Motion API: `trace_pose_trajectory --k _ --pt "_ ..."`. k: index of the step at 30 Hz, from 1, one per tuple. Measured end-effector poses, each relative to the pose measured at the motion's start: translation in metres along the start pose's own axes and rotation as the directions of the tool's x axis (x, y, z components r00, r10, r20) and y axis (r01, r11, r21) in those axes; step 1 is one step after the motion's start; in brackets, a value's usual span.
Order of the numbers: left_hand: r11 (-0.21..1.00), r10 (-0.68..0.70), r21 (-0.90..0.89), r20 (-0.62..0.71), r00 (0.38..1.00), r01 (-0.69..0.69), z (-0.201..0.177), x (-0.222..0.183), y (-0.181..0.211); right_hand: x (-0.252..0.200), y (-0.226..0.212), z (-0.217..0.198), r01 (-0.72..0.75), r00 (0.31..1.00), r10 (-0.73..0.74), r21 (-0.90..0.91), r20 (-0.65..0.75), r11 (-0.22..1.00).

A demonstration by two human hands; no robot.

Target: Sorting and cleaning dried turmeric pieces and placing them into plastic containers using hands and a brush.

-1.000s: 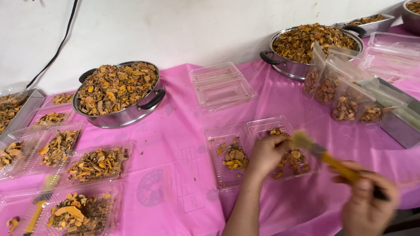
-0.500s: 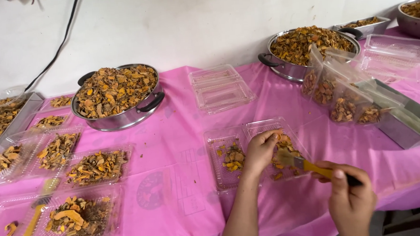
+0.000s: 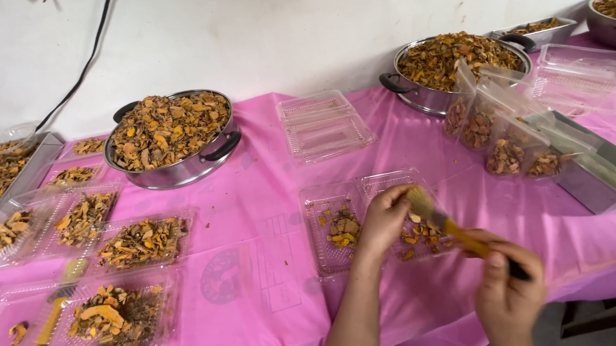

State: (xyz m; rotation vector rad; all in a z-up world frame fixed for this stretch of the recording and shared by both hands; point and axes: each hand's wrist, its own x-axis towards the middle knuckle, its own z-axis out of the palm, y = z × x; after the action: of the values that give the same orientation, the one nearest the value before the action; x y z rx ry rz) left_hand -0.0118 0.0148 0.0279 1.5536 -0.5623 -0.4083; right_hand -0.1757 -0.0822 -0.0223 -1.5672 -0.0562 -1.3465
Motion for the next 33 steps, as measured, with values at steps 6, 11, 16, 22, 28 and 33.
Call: trace_pose_trajectory --k 6,11,16,22,28,33 --pt "0.877 0.407 0.406 -0.347 0.845 -0.256 -0.047 0.007 -0.022 0.010 -0.012 -0.016 -0.068 0.998 0.065 -0.129 -0.028 0.989" --pt "0.720 0.291 0.677 -0.495 0.819 0.154 -0.075 -0.004 -0.010 0.016 -0.017 -0.037 -0.074 0.990 0.056 -0.148 -0.126 0.986" --pt "0.689 0.086 0.690 -0.382 0.920 0.222 -0.059 -0.021 0.019 0.013 -0.020 -0.038 -0.118 0.984 0.096 -0.142 -0.150 0.983" --pt "0.288 0.486 0.919 0.101 0.868 -0.268 -0.006 -0.073 0.008 0.010 -0.020 -0.049 -0.118 0.984 0.100 -0.120 -0.147 0.986" --pt "0.013 0.550 0.941 0.275 0.789 -0.337 0.005 -0.101 -0.051 0.005 -0.027 -0.050 -0.100 0.985 0.083 -0.112 -0.151 0.989" --pt "0.246 0.564 0.889 0.192 0.803 -0.386 -0.003 -0.085 -0.022 0.005 -0.028 -0.046 0.013 0.981 -0.016 -0.015 -0.193 1.000"
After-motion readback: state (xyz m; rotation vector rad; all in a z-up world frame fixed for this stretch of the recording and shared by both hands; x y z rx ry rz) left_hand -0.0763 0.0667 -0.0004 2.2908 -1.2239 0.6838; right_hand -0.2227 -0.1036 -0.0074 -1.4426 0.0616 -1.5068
